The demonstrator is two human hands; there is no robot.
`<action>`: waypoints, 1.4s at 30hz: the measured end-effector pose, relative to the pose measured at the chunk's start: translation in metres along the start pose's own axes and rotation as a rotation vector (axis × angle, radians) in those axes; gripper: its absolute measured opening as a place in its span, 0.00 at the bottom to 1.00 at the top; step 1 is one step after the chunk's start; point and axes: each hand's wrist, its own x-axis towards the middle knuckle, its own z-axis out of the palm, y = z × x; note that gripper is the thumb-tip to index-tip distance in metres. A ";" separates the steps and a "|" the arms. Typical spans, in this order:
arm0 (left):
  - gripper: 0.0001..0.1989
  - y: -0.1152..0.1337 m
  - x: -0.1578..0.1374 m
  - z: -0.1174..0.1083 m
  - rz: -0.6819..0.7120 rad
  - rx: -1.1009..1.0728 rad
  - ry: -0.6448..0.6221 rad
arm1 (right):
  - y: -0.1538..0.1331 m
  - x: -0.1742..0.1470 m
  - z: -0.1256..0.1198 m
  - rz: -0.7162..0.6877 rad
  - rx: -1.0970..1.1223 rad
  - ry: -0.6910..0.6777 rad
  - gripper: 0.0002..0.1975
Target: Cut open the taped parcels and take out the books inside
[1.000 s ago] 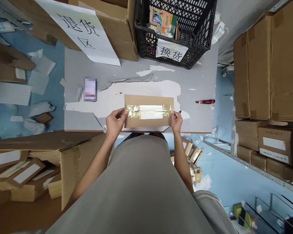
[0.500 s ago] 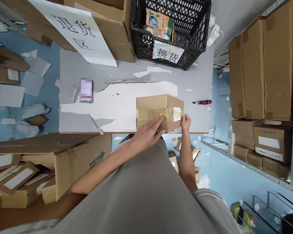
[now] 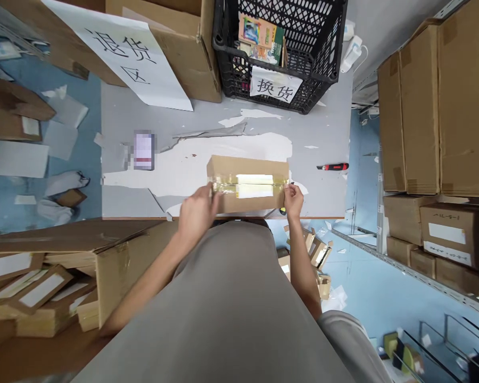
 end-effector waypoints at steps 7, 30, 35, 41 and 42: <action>0.18 -0.096 0.019 0.036 -0.343 -0.356 0.210 | -0.060 -0.047 0.042 -0.205 -0.301 -0.069 0.26; 0.14 -0.218 0.031 0.046 -0.631 -0.427 0.292 | -0.202 -0.181 0.122 -0.838 -0.417 -0.576 0.34; 0.15 -0.190 0.025 0.046 -0.593 -0.470 0.292 | -0.156 -0.133 0.082 -0.669 -0.288 -0.337 0.27; 0.17 -0.125 0.026 0.051 -0.419 -0.581 0.158 | -0.073 -0.045 0.028 -0.209 -0.232 -0.201 0.23; 0.17 -0.115 0.028 0.052 -0.407 -0.549 0.156 | -0.063 -0.037 0.024 -0.152 -0.213 -0.198 0.23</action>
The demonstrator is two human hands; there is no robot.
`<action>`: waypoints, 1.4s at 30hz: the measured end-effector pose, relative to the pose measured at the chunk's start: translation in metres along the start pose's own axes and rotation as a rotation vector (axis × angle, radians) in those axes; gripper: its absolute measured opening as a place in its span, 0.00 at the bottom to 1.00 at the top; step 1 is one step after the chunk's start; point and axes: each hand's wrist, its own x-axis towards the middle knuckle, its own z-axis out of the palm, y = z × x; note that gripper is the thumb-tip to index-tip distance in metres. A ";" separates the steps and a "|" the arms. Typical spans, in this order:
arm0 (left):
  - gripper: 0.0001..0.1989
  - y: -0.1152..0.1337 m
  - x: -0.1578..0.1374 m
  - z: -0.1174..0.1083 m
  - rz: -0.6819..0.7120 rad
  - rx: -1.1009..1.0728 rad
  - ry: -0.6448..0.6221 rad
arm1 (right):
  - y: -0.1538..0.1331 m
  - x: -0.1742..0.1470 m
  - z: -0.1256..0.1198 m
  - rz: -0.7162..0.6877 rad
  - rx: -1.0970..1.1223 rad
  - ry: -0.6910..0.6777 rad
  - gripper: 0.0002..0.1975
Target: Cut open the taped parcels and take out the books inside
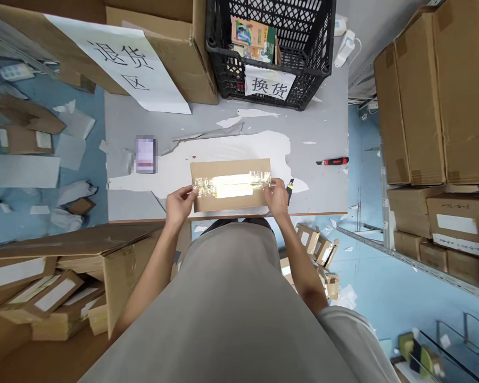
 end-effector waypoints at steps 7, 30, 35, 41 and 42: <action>0.19 0.019 -0.005 0.008 0.084 -0.039 0.026 | 0.022 0.006 -0.001 -0.034 0.216 0.128 0.26; 0.21 0.020 -0.007 0.003 0.126 -0.088 0.033 | 0.030 0.002 -0.012 -0.024 0.264 0.086 0.25; 0.20 0.019 0.005 0.004 0.066 -0.020 -0.030 | 0.033 0.023 -0.010 -0.020 0.211 0.031 0.28; 0.21 0.003 -0.016 0.016 0.026 -0.121 -0.008 | 0.087 0.026 -0.016 0.146 0.089 0.057 0.25; 0.22 0.001 -0.017 0.017 0.026 -0.131 0.005 | 0.097 0.027 -0.015 0.237 -0.015 0.075 0.23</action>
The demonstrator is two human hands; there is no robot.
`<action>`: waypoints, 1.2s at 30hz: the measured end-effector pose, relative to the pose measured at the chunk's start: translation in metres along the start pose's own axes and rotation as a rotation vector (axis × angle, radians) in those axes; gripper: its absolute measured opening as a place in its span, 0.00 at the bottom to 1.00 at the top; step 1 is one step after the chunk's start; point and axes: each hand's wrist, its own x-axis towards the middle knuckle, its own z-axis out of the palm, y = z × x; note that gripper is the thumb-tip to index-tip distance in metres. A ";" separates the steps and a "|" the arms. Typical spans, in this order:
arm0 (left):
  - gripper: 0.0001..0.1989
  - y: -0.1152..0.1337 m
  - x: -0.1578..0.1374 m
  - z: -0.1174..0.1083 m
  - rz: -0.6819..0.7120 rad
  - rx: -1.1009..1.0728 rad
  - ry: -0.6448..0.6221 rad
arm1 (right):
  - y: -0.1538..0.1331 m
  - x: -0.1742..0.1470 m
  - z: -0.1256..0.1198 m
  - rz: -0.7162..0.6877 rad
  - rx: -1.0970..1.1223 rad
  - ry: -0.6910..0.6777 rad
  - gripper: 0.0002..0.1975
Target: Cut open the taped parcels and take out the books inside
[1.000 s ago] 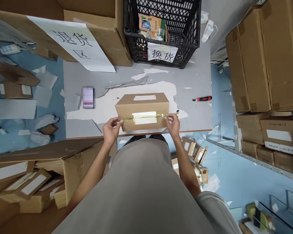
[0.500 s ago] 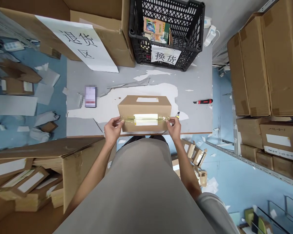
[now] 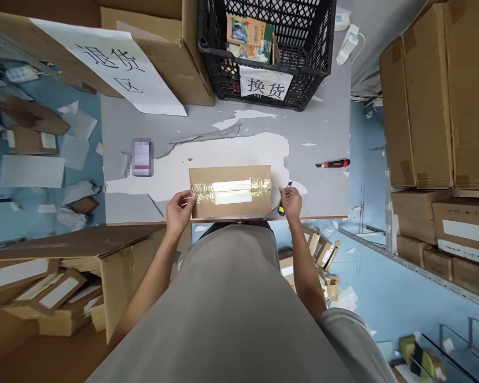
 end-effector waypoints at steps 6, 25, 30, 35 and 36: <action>0.23 -0.005 0.009 0.001 0.003 -0.039 0.007 | 0.032 0.006 0.020 0.330 -0.351 -0.025 0.24; 0.20 -0.019 0.027 -0.007 0.256 -0.111 -0.339 | -0.112 -0.038 -0.057 -0.376 -0.378 -0.109 0.24; 0.23 -0.025 0.031 -0.005 0.251 -0.176 -0.395 | -0.192 -0.073 -0.020 -0.765 -0.725 -0.519 0.23; 0.24 -0.029 0.036 -0.003 0.240 -0.227 -0.433 | -0.242 -0.091 0.028 -0.827 -1.106 -0.696 0.24; 0.24 -0.030 0.036 -0.003 0.238 -0.232 -0.436 | -0.247 -0.091 0.033 -0.834 -1.143 -0.705 0.25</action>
